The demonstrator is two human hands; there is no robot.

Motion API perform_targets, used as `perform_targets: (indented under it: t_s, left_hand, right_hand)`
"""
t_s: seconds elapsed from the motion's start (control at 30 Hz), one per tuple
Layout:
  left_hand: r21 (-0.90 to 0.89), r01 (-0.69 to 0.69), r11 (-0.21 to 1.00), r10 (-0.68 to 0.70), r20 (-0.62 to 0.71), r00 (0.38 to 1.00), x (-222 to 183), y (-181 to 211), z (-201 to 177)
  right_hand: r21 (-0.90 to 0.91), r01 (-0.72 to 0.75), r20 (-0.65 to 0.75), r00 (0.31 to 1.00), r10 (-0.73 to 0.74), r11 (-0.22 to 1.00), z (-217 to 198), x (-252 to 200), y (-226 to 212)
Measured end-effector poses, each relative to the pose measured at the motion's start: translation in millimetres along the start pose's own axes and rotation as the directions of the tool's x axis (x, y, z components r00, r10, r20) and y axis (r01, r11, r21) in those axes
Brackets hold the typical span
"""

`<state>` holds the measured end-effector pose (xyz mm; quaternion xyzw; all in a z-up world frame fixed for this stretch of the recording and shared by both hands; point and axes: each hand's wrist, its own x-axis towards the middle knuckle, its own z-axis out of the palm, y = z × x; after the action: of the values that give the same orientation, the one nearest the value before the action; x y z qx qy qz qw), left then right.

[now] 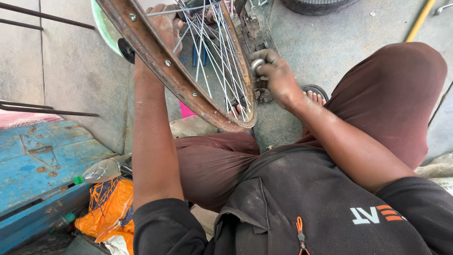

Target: The person repairs a bicycle wheel by tightening the spokes with a tool and checking the alignment of the rim.

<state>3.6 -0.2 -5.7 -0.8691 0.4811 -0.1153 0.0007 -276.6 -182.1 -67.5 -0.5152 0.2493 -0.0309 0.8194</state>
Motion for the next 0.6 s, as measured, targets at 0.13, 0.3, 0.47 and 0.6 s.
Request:
perform_targets:
  t_s: [0.13,0.3,0.47,0.6]
  left_hand:
    - [-0.174,-0.093,0.980,0.067,-0.150,0.986,-1,-9,7]
    - [-0.379,0.136,0.916,-0.182,-0.088,0.979,-7,14,3]
    - [-0.227,-0.023,0.974,-0.018,-0.177,0.984,3,3,-19]
    - [-0.395,-0.030,0.918,-0.018,-0.116,0.993,-1,1,-33]
  right_hand:
    - [-0.043,0.001,-0.090,0.996,-0.005,0.999,11,3,-45]
    - [-0.665,0.510,0.030,0.748,-0.663,0.546,18,57,-92]
    - [-0.817,0.557,0.235,0.561,-0.794,0.152,37,87,-112]
    - [-0.819,0.509,0.198,0.683,-0.703,0.264,35,85,-114]
